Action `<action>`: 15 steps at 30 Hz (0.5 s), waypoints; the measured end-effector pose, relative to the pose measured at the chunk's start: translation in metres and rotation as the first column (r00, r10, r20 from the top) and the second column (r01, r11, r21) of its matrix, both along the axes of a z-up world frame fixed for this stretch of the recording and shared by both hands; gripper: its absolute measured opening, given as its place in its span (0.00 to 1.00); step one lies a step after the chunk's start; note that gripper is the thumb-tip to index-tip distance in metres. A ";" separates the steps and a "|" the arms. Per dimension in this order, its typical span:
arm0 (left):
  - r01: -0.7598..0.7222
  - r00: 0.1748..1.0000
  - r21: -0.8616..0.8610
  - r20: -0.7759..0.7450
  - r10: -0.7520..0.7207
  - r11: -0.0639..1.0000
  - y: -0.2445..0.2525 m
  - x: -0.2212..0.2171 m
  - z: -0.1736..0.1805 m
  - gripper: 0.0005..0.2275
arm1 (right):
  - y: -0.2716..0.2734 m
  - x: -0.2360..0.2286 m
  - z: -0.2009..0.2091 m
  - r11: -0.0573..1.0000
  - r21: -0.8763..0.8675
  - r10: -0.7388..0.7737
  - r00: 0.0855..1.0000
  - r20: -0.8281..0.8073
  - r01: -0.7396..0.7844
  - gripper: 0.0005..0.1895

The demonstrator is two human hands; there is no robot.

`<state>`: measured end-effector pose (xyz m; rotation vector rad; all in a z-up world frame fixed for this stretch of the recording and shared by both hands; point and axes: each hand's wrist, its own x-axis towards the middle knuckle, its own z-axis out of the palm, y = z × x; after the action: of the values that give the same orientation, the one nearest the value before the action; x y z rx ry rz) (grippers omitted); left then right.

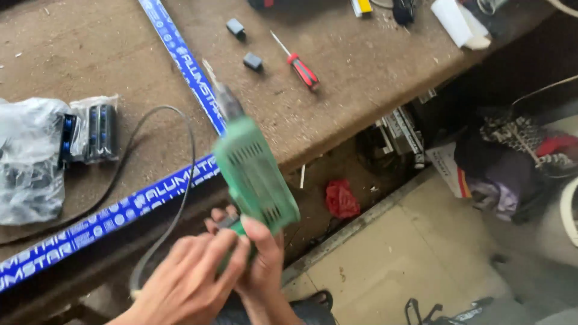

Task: Assembling aluminum frame components using a screwdriver and a power drill on a workshop bench.

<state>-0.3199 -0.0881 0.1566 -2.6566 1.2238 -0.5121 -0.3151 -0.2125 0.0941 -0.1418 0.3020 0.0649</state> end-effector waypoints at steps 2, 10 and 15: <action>-0.006 0.728 -0.288 -0.657 -0.193 0.958 -0.003 -0.019 -0.043 0.34 | -0.038 -0.047 -0.060 0.976 -0.145 0.095 0.919 -0.382 -0.161 0.23; -0.054 0.982 -0.565 -0.181 -0.060 0.823 0.023 0.196 -0.097 0.03 | -0.102 -0.118 -0.113 0.927 -0.312 0.018 0.857 -0.515 -0.207 0.32; 0.092 0.964 -0.301 -0.213 -0.161 0.949 0.020 0.303 -0.171 0.14 | -0.076 -0.101 -0.127 0.885 -0.446 -0.059 0.917 -0.395 -0.135 0.25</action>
<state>-0.0172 -0.0682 -0.0144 -2.9673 1.5001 -0.4326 -0.4161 -0.2885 -0.0326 -0.6217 0.7257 0.0599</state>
